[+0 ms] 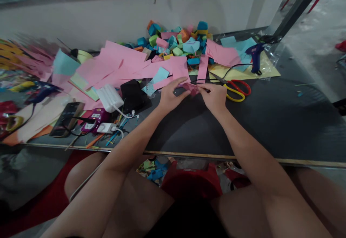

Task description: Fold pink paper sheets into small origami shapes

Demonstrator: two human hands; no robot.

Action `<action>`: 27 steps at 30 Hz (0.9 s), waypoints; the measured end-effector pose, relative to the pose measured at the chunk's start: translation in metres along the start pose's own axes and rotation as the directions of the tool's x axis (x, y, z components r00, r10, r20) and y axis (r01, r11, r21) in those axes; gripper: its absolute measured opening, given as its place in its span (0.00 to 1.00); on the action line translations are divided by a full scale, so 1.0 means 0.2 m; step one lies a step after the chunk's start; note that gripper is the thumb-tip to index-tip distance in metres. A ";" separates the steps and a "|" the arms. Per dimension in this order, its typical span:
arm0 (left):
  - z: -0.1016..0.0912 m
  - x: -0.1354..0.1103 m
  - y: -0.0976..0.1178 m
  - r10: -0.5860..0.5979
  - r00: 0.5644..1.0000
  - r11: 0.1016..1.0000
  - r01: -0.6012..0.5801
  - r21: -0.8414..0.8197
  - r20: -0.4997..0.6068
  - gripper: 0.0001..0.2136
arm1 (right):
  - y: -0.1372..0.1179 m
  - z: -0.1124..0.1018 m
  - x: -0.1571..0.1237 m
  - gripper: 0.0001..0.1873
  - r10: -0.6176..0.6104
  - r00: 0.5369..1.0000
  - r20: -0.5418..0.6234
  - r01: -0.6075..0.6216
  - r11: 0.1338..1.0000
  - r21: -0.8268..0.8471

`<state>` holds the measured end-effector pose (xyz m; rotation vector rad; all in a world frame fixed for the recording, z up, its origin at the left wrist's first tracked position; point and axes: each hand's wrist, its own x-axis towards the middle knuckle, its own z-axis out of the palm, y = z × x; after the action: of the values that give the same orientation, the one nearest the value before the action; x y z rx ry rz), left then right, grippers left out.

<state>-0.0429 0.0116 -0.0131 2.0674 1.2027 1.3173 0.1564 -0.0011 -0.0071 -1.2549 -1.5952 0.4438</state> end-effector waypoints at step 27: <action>-0.02 -0.04 0.03 0.396 0.918 0.846 -0.362 0.392 -0.007 0.13 | 0.02 0.02 0.01 0.13 -0.474 0.877 0.076 0.476 0.836 -0.273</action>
<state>-0.0450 0.0002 -0.0112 2.6670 1.2052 1.4452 0.1544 0.0032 -0.0108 -1.0041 -1.9502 -0.1055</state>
